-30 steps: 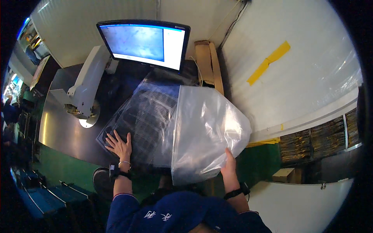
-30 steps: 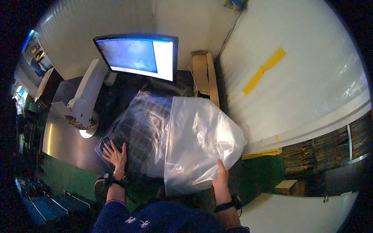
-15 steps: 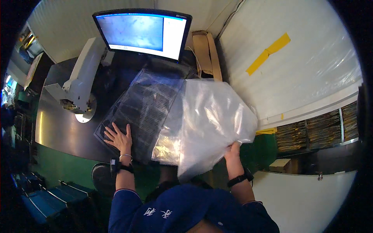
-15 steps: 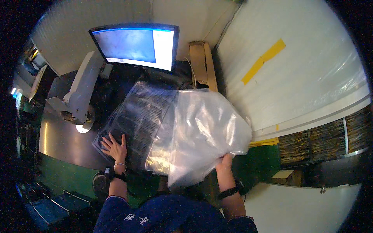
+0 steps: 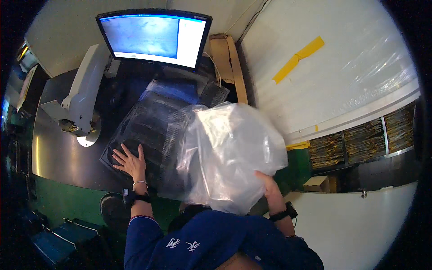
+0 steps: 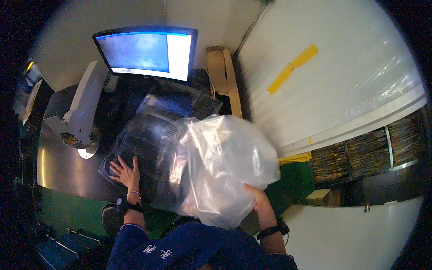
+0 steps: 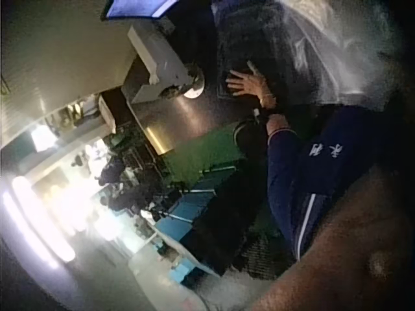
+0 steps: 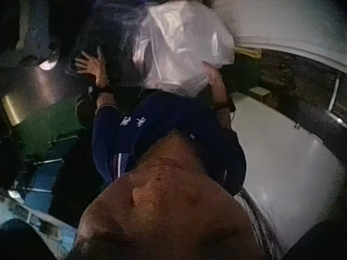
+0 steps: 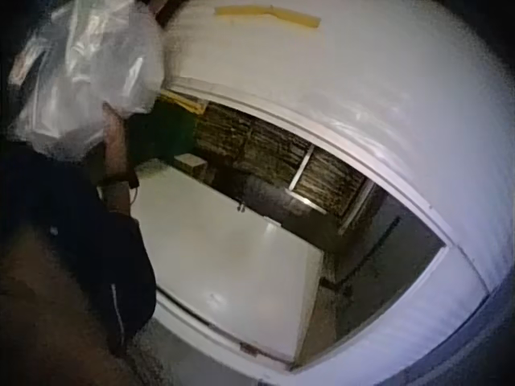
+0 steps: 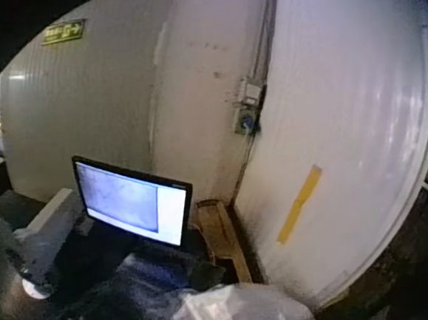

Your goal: The recorder inspects mesh sheets and places them into plastic bags on an assembly table.

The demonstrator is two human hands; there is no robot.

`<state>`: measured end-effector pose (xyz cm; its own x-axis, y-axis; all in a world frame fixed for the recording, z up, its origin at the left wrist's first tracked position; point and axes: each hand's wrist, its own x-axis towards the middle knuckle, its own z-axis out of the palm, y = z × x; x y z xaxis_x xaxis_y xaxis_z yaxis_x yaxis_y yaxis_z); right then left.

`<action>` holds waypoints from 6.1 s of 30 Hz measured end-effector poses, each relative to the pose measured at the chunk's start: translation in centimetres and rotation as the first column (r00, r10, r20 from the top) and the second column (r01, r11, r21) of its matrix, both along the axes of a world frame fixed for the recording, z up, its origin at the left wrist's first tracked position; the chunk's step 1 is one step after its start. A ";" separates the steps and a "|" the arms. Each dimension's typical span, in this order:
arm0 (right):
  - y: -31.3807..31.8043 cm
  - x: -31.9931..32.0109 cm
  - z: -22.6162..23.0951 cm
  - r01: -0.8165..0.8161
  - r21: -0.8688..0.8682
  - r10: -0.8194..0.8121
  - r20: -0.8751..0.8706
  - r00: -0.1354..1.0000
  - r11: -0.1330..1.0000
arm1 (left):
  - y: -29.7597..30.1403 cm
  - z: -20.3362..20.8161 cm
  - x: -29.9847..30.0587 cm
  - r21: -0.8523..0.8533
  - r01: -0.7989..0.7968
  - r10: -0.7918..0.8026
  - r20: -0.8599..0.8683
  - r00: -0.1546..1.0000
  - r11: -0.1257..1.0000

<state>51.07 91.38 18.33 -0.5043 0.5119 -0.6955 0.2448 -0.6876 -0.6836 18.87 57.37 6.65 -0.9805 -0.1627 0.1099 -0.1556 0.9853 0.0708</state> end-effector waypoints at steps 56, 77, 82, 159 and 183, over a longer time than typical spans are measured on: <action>8.0 41.5 0.0 0.490 0.447 -0.573 0.063 0.817 0.748 | 33.1 -5.8 3.6 0.672 0.060 -0.153 0.079 0.985 0.738; 10.3 41.2 -2.7 0.323 0.521 -0.425 0.085 0.901 0.790 | 34.2 -1.0 5.0 0.935 -0.042 -0.276 0.147 0.950 0.353; 10.3 38.1 -2.4 0.319 0.397 -0.356 0.021 0.934 0.861 | 34.2 -6.5 -1.9 0.789 0.024 -0.312 0.215 0.925 0.613; -1.2 28.8 0.2 0.404 0.382 -0.505 0.215 0.836 0.831 | 0.8 5.0 -12.1 0.084 0.208 -0.224 0.295 0.929 0.975; -4.1 33.6 -0.9 0.335 0.388 -0.396 0.088 0.914 0.859 | 3.7 1.1 -2.5 0.600 -0.103 -0.339 0.576 0.744 0.793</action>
